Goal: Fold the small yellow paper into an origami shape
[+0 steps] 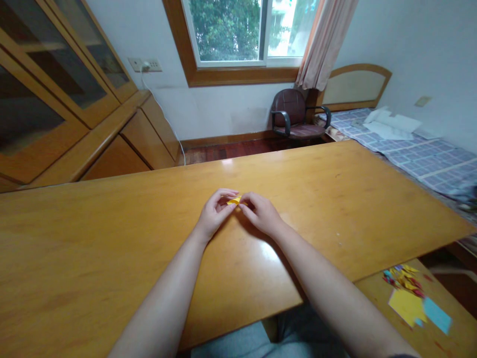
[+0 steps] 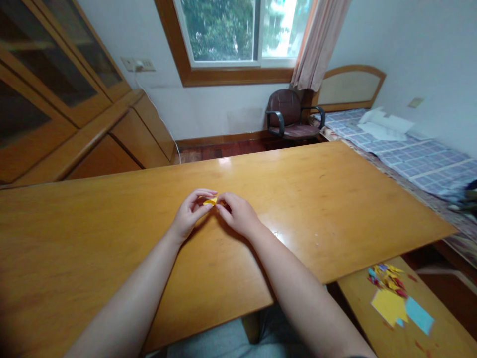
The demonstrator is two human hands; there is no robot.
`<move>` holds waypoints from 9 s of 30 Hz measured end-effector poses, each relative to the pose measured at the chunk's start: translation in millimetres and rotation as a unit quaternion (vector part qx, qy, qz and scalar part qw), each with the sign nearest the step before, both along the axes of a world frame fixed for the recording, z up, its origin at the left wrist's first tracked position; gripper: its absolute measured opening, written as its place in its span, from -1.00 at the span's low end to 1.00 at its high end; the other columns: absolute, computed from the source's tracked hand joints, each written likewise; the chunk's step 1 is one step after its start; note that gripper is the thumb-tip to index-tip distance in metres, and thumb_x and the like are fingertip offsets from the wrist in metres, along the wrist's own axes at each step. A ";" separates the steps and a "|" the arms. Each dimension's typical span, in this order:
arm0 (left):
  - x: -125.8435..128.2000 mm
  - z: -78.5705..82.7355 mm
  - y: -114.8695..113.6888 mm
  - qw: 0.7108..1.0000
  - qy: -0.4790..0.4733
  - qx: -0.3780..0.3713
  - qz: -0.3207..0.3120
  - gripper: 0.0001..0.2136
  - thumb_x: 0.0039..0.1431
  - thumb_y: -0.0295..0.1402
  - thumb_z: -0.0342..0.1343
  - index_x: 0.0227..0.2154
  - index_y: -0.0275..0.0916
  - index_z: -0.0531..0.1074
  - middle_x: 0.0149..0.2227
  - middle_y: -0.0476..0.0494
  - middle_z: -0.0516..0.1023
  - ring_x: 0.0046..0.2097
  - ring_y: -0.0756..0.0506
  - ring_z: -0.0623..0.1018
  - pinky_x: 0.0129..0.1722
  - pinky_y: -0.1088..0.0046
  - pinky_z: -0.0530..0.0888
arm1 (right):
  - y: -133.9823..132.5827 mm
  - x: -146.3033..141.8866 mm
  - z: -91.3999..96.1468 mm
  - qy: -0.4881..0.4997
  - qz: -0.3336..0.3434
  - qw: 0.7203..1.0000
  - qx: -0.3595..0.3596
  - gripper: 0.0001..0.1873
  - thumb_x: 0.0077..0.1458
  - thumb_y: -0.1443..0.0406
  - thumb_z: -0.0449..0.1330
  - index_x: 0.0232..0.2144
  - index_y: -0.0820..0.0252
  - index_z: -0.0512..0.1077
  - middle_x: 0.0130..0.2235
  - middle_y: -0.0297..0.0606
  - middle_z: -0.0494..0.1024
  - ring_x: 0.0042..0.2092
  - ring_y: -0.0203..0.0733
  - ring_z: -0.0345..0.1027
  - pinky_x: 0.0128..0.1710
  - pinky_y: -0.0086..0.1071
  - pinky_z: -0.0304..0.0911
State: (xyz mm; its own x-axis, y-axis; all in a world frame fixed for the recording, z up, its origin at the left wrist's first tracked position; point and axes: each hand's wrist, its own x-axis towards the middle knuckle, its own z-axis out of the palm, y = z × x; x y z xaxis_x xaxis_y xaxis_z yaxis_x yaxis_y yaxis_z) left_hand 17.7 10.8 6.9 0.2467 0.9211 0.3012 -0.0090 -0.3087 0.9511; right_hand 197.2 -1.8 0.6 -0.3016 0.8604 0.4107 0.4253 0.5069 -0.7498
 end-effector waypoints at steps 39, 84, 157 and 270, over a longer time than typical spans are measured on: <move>6.6 -10.0 0.3 0.998 -0.049 -0.027 0.008 -0.73 0.05 -0.34 0.27 -0.18 -0.22 0.41 -0.01 -0.22 0.54 0.06 -0.13 0.53 0.15 0.19 0.40 | 2.2 -5.4 -6.0 0.081 -0.043 0.993 -0.077 -0.80 0.19 0.18 0.11 -0.16 0.12 0.36 -0.38 -0.33 0.48 -0.41 -0.26 0.35 -0.37 -0.39 0.25; 3.3 0.5 -4.5 0.962 0.154 0.181 0.135 -0.90 0.18 -0.33 0.19 -0.31 -0.23 0.56 -0.33 -0.09 0.58 -0.30 -0.01 0.55 -0.26 0.48 0.51 | 3.5 -0.6 -0.3 -0.010 -0.079 0.996 0.037 -0.78 0.23 0.22 0.12 -0.14 0.14 0.48 -0.17 -0.20 0.60 -0.25 -0.21 0.45 -0.21 -0.36 0.35; -0.8 -3.3 1.8 0.994 0.066 0.077 0.042 -0.86 0.17 -0.29 0.13 -0.26 -0.19 0.52 -0.06 -0.21 0.45 -0.08 -0.12 0.50 -0.29 0.42 0.55 | 8.9 7.4 2.4 0.202 -0.024 0.964 -0.173 -0.74 0.12 0.11 0.16 -0.41 0.20 0.38 -0.51 -0.39 0.42 -0.46 -0.31 0.31 -0.39 -0.43 0.24; -3.3 -6.7 5.2 0.969 -0.103 -0.209 -0.078 -0.75 0.12 -0.21 0.14 -0.20 -0.25 0.39 -0.43 -0.05 0.49 -0.47 0.01 0.47 -0.53 0.54 0.40 | 5.0 6.2 1.8 0.148 -0.020 0.989 -0.019 -0.88 0.07 0.18 0.30 -0.34 0.07 0.54 -0.31 -0.26 0.58 -0.27 -0.16 0.44 -0.20 -0.27 0.36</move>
